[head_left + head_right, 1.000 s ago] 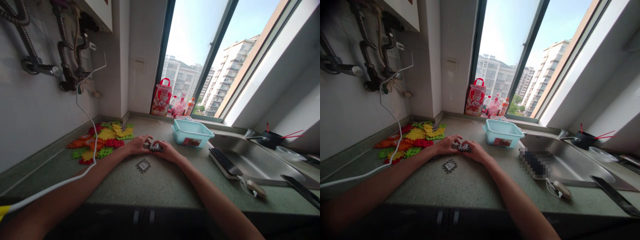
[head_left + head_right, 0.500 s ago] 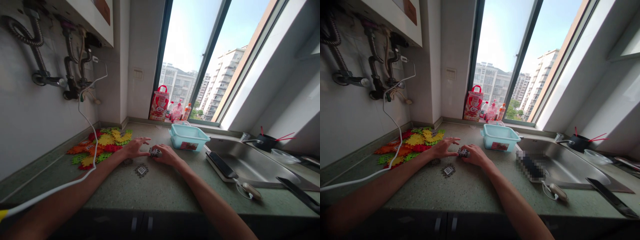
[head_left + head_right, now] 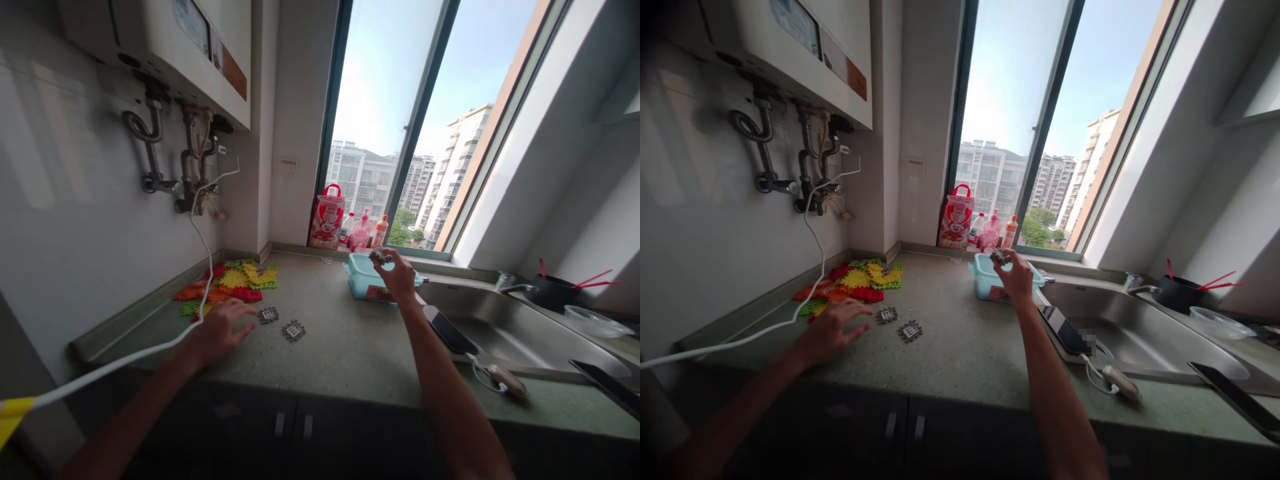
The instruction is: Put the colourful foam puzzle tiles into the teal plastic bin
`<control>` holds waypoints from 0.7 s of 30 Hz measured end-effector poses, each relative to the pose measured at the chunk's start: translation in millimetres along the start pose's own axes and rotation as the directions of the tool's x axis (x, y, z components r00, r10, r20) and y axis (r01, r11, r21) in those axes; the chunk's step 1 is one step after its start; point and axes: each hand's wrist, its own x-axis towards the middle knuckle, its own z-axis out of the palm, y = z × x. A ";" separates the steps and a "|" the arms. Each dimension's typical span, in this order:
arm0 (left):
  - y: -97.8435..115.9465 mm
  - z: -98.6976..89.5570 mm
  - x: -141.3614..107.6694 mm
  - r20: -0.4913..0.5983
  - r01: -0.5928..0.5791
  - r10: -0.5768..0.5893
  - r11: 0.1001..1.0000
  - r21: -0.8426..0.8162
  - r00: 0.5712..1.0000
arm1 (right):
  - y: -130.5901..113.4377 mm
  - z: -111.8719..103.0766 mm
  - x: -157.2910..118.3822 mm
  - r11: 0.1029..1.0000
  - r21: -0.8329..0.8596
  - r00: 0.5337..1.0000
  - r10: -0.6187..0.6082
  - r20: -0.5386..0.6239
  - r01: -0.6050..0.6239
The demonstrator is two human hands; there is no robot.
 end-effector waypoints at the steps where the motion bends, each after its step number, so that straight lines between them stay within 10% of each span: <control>1: -6.1 0.0 -19.3 0.023 0.020 -0.020 1.000 0.009 1.000 | 7.5 0.6 9.5 0.997 -0.056 0.995 0.057 0.077 -0.052; 6: -41.8 -12.9 -68.9 -0.043 0.126 -0.121 0.984 0.127 0.992 | 25.8 17.5 55.4 0.970 -0.243 0.785 0.170 0.595 -0.026; 13: -44.0 -27.2 -71.8 -0.112 0.147 -0.132 0.978 0.147 0.985 | 21.0 25.7 80.3 0.977 -0.195 0.617 0.098 0.781 0.091; 15: -46.3 -29.3 -55.9 -0.137 0.120 -0.099 0.981 0.155 0.986 | 11.3 23.1 83.9 0.964 -0.236 0.684 0.092 0.724 0.120; 18: -67.1 -31.9 -3.3 -0.168 0.102 -0.079 0.986 0.131 0.983 | -31.2 23.4 73.8 0.955 -0.270 0.913 -0.003 0.408 0.124; 21: -105.0 -31.9 74.4 -0.126 0.230 -0.219 0.969 0.086 0.968 | -103.4 41.7 43.2 0.959 -0.006 0.911 -0.268 0.313 0.284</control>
